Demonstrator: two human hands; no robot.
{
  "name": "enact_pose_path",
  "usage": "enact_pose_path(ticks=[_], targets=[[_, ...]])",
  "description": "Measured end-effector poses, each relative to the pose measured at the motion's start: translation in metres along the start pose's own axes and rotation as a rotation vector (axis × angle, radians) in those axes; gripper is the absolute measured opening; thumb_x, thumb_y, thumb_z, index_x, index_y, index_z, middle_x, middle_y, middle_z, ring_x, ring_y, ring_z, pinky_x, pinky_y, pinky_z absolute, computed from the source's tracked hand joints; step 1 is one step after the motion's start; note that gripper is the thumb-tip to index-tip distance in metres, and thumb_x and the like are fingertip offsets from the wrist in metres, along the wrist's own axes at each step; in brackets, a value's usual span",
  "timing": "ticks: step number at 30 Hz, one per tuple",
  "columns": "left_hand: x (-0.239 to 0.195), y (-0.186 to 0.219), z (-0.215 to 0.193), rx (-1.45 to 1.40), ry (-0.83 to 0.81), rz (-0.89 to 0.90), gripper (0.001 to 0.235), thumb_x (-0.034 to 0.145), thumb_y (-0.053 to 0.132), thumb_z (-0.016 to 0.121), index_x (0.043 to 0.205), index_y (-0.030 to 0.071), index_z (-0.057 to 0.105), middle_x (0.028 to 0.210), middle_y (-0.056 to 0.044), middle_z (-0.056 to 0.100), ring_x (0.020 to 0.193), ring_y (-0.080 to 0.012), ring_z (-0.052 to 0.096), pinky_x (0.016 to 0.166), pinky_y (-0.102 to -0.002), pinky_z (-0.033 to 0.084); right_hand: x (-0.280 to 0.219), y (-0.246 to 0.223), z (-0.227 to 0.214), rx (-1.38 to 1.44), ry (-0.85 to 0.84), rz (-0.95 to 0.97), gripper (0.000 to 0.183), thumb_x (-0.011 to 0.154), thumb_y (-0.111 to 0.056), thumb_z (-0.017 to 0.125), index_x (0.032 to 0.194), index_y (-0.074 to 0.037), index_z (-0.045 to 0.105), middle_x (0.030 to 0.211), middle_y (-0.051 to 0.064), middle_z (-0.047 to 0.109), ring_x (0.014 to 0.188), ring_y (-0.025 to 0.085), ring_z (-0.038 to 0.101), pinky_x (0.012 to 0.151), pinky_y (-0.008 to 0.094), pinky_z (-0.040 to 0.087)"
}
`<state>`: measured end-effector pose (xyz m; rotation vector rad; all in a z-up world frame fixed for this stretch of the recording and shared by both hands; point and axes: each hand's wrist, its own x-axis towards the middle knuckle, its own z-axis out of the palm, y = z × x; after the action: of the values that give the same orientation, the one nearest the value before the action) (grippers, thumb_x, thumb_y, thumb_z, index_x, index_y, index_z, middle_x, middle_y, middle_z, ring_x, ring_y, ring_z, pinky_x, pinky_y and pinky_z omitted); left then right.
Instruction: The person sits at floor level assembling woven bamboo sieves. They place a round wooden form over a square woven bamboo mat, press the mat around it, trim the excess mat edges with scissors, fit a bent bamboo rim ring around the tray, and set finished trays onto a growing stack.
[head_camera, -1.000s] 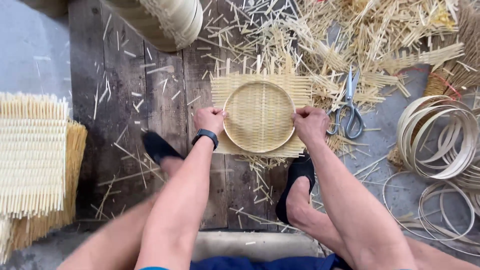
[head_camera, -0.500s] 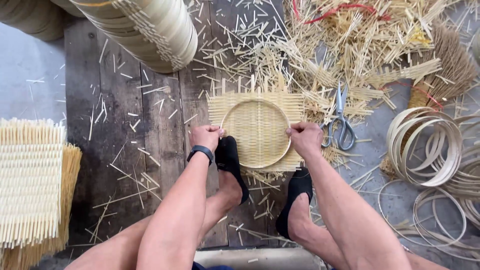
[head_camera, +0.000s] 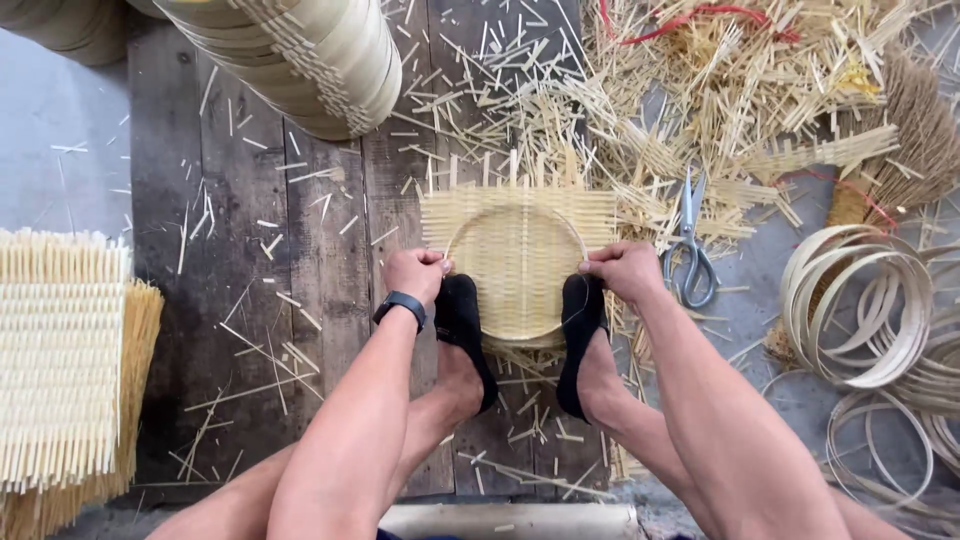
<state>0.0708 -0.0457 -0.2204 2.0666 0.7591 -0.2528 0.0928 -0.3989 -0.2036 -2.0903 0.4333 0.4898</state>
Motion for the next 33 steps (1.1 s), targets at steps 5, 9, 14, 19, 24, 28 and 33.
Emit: enact_pose_path(ticks=[5, 9, 14, 19, 24, 28, 33], targets=[[-0.010, 0.086, -0.021, 0.488, -0.018, 0.544, 0.026, 0.088, 0.032, 0.073, 0.107, 0.014, 0.079, 0.118, -0.013, 0.072, 0.114, -0.0322, 0.064, 0.099, -0.043, 0.050, -0.087, -0.130, 0.019, -0.595, 0.053, -0.519, 0.090, 0.063, -0.047, 0.090, 0.136, -0.008, 0.056, 0.138, 0.020, 0.054, 0.132, 0.039, 0.048, 0.115, 0.049, 0.035], [0.027, 0.093, 0.036, 0.452, 0.036, 1.149, 0.035, 0.094, 0.043, 0.067, 0.115, 0.016, 0.077, 0.132, -0.013, 0.067, 0.127, -0.0345, 0.054, 0.111, -0.048, 0.036, -0.101, -0.094, 0.091, -0.930, -0.203, -0.914, 0.112, 0.075, -0.067, 0.069, 0.156, -0.001, 0.027, 0.162, 0.033, 0.019, 0.151, 0.053, 0.016, 0.118, 0.061, 0.011], [0.029, 0.095, 0.055, 0.150, -0.177, 0.698, 0.031, 0.099, 0.049, 0.060, 0.109, 0.025, 0.078, 0.124, 0.004, 0.074, 0.118, -0.0194, 0.067, 0.116, -0.044, 0.044, -0.092, -0.076, 0.104, -1.041, -0.055, -0.987, 0.100, 0.084, -0.065, 0.061, 0.153, 0.004, 0.038, 0.158, 0.034, 0.031, 0.149, 0.052, 0.021, 0.120, 0.067, 0.014], [0.025, 0.100, 0.052, 0.164, -0.156, 0.665, 0.024, 0.095, 0.044, 0.065, 0.105, 0.029, 0.080, 0.116, 0.005, 0.077, 0.109, -0.0207, 0.070, 0.119, -0.047, 0.037, -0.096, -0.072, 0.103, -0.971, -0.026, -1.016, 0.098, 0.083, -0.064, 0.063, 0.152, 0.002, 0.040, 0.158, 0.032, 0.032, 0.148, 0.051, 0.023, 0.119, 0.068, 0.016], [0.030, 0.085, 0.060, 0.177, -0.163, 0.663, 0.022, 0.094, 0.045, 0.068, 0.107, 0.032, 0.081, 0.121, 0.004, 0.075, 0.112, -0.0205, 0.070, 0.116, -0.048, 0.038, -0.100, -0.080, 0.094, -0.878, -0.184, -0.946, 0.101, 0.075, -0.057, 0.066, 0.153, 0.002, 0.038, 0.158, 0.030, 0.030, 0.149, 0.048, 0.021, 0.119, 0.064, 0.015], [0.023, 0.080, 0.061, 0.171, -0.078, 0.773, 0.024, 0.095, 0.042, 0.068, 0.115, 0.032, 0.077, 0.130, 0.004, 0.072, 0.116, -0.0268, 0.065, 0.099, -0.039, 0.053, -0.104, -0.070, 0.102, -1.001, -0.035, -1.024, 0.086, 0.087, -0.047, 0.059, 0.152, 0.006, 0.040, 0.157, 0.034, 0.034, 0.148, 0.051, 0.025, 0.119, 0.066, 0.018], [0.021, 0.077, 0.060, 0.212, -0.086, 0.757, 0.020, 0.094, 0.037, 0.069, 0.112, 0.033, 0.079, 0.127, 0.005, 0.074, 0.114, -0.0265, 0.065, 0.095, -0.038, 0.053, -0.098, -0.050, 0.113, -1.158, 0.064, -1.149, 0.071, 0.094, -0.035, 0.052, 0.152, 0.004, 0.041, 0.156, 0.031, 0.038, 0.148, 0.051, 0.029, 0.119, 0.068, 0.020]])
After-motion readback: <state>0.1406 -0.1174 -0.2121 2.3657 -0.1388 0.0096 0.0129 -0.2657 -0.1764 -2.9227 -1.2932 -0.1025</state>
